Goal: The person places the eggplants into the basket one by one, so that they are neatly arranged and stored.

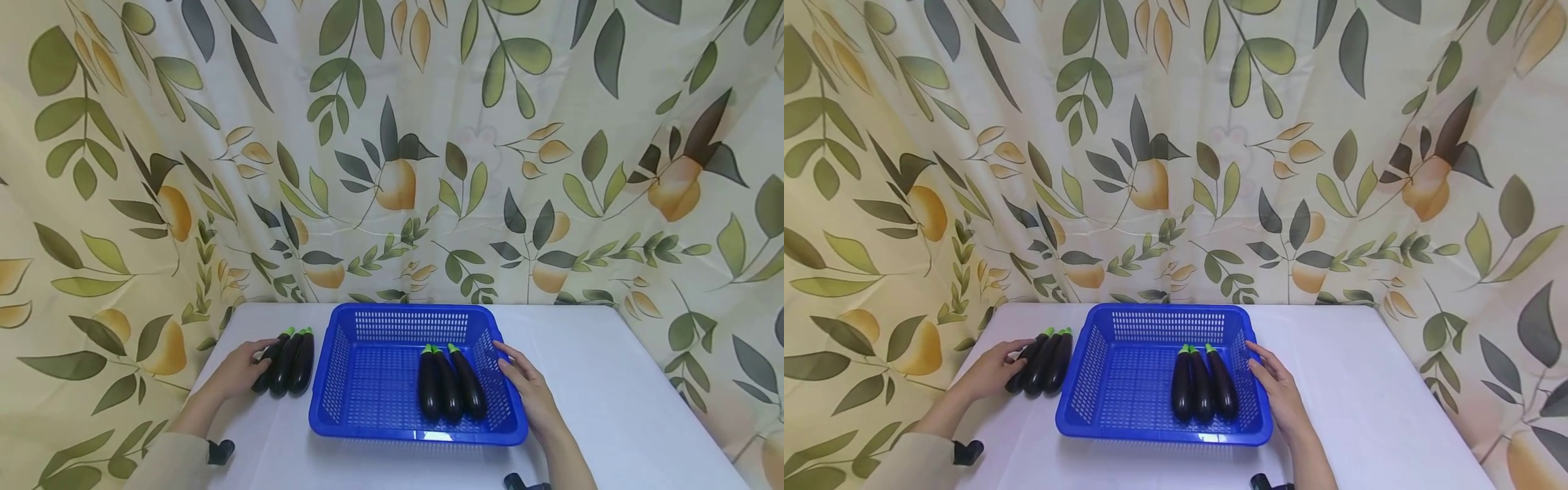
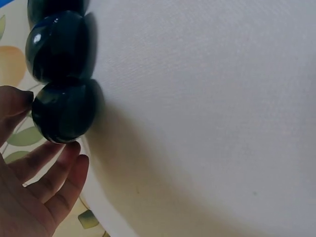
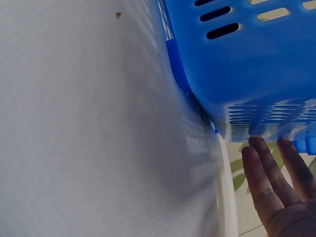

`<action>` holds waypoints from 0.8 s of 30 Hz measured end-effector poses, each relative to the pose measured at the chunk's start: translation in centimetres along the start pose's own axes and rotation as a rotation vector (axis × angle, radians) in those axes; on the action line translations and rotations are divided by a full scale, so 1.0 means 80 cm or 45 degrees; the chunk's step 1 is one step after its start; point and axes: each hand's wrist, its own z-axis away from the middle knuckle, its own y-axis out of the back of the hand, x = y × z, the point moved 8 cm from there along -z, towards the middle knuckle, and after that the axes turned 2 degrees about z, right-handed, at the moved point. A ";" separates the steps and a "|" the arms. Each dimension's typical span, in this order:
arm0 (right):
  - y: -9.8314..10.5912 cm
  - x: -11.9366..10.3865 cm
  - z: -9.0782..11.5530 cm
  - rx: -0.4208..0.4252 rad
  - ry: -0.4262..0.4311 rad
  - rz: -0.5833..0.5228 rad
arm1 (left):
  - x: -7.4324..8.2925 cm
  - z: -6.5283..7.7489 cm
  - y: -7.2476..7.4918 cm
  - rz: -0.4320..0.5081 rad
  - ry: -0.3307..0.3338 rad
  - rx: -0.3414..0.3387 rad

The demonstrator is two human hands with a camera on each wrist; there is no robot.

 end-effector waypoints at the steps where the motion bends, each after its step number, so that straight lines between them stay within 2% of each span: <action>1: 0.000 0.000 0.000 0.001 0.001 0.001 | -0.001 0.000 -0.001 0.004 0.002 -0.005; 14: 0.000 0.004 -0.001 0.008 -0.013 0.016 | -0.001 0.003 -0.003 -0.015 0.037 -0.045; 24: 0.000 0.002 -0.003 0.007 -0.002 0.005 | 0.001 -0.002 0.005 -0.024 -0.012 -0.023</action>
